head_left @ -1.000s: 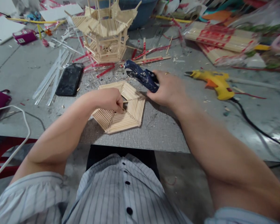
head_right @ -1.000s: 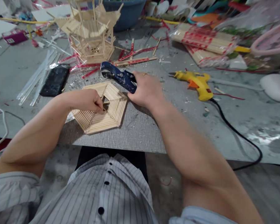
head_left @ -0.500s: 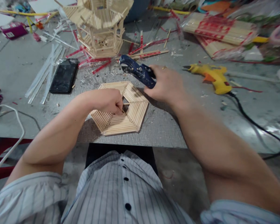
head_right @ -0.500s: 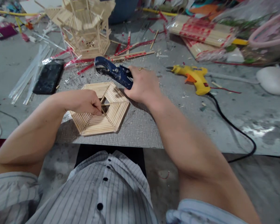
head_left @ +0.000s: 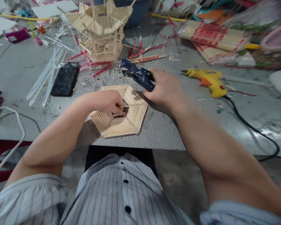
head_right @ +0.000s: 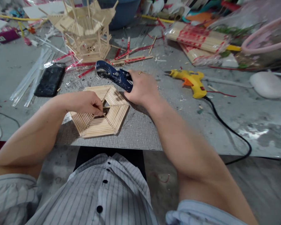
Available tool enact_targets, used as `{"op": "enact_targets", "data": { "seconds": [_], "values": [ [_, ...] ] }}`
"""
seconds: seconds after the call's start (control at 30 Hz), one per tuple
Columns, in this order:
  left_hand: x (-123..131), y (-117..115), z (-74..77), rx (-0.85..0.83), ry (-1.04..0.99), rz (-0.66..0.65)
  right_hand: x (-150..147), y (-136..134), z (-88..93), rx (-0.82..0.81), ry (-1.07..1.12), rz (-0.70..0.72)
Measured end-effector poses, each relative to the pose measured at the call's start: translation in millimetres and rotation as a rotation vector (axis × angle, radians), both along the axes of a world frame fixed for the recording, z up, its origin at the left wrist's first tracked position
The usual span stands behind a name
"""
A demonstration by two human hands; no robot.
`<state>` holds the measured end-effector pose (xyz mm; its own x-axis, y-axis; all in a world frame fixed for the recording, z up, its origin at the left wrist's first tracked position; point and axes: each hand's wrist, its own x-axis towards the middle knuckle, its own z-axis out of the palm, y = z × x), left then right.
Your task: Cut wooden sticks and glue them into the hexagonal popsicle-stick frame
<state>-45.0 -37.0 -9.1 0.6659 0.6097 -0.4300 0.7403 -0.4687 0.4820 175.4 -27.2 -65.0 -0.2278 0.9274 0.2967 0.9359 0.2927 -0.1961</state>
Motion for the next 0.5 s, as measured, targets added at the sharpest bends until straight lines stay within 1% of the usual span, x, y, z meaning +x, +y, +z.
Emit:
{"op": "enact_targets", "data": {
  "seconds": [0.07, 0.17, 0.27, 0.37, 0.4, 0.5],
  "values": [
    [-2, 1, 3.1, 0.049, -0.112, 0.120, 1, 1, 0.4, 0.024, 0.011, 0.004],
    [-3, 1, 6.6, 0.177, -0.310, 0.325, 1, 2, 2.8, 0.046, 0.010, -0.001],
    [-4, 4, 4.1, 0.296, -0.448, 0.440, 0, 0, 7.8, 0.039, -0.017, 0.013],
    [-6, 13, -7.6, 0.354, -0.523, 0.488, -3, -3, 11.7, 0.046, -0.033, 0.034],
    [-7, 18, -13.4, 0.365, -0.580, 0.479, -3, -4, 12.3, 0.050, -0.038, 0.044],
    [-10, 31, -31.7, 0.415, -0.912, 0.409, -4, -6, 12.4, 0.056, -0.060, 0.081]
  ]
}}
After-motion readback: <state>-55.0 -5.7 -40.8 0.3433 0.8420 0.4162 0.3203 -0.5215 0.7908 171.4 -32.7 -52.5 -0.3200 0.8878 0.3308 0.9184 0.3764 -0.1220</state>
